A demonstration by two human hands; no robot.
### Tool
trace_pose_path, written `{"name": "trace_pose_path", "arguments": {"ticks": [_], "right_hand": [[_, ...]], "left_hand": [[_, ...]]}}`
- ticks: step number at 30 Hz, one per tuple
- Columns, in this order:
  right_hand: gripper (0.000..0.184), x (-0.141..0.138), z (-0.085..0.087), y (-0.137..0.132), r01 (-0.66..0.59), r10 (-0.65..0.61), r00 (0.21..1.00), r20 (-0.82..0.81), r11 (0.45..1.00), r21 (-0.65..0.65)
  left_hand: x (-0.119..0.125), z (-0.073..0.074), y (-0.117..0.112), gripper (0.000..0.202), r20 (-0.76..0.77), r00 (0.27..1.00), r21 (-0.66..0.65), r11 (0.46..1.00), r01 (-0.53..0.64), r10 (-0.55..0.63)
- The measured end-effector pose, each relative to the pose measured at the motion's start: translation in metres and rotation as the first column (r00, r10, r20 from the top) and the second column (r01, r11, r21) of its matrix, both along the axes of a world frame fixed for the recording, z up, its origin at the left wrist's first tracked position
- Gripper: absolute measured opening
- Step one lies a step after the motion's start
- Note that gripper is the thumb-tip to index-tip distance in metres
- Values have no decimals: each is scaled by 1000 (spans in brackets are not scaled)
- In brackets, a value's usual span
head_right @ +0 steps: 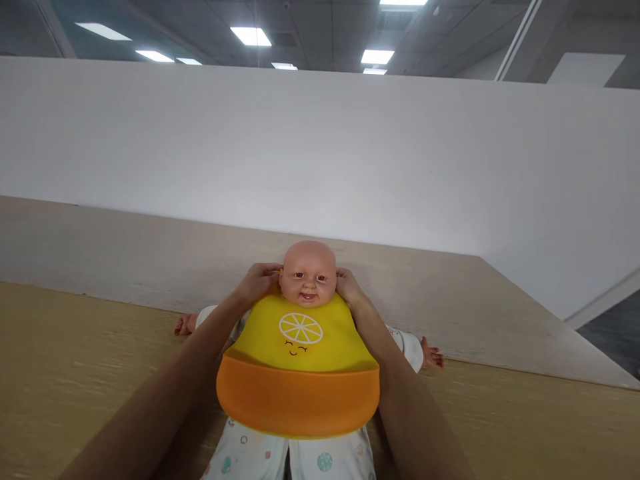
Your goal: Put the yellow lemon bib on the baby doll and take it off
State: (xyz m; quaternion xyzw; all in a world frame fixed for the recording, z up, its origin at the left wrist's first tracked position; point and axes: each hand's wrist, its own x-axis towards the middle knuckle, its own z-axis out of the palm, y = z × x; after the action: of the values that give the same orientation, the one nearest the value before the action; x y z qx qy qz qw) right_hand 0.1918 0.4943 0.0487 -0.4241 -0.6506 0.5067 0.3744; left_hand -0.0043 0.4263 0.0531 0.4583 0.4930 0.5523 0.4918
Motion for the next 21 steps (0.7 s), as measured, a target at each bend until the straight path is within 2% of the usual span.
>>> {"name": "trace_pose_path", "arguments": {"ticks": [4,8,12,17,21], "right_hand": [[30,1,8,-1,7,-8,1000,-22,999,-35],[30,3,3,7,-54,35,985,-167,992,-113],[29,7,3,12,-77,44,982,-184,981,-178],[24,6,7,12,-54,35,989,-147,990,-127],[29,3,6,14,-26,19,997,-73,995,-93]], "left_hand": [[-1,-2,1,23,29,1000,20,1000,-11,10],[-1,-1,-2,31,86,995,-11,998,-56,57],[-1,-2,-2,36,102,992,-21,998,-67,68],[-1,-4,1,30,-18,995,-6,995,-97,97],[-2,-5,2,29,-64,992,10,994,-108,108]]}}
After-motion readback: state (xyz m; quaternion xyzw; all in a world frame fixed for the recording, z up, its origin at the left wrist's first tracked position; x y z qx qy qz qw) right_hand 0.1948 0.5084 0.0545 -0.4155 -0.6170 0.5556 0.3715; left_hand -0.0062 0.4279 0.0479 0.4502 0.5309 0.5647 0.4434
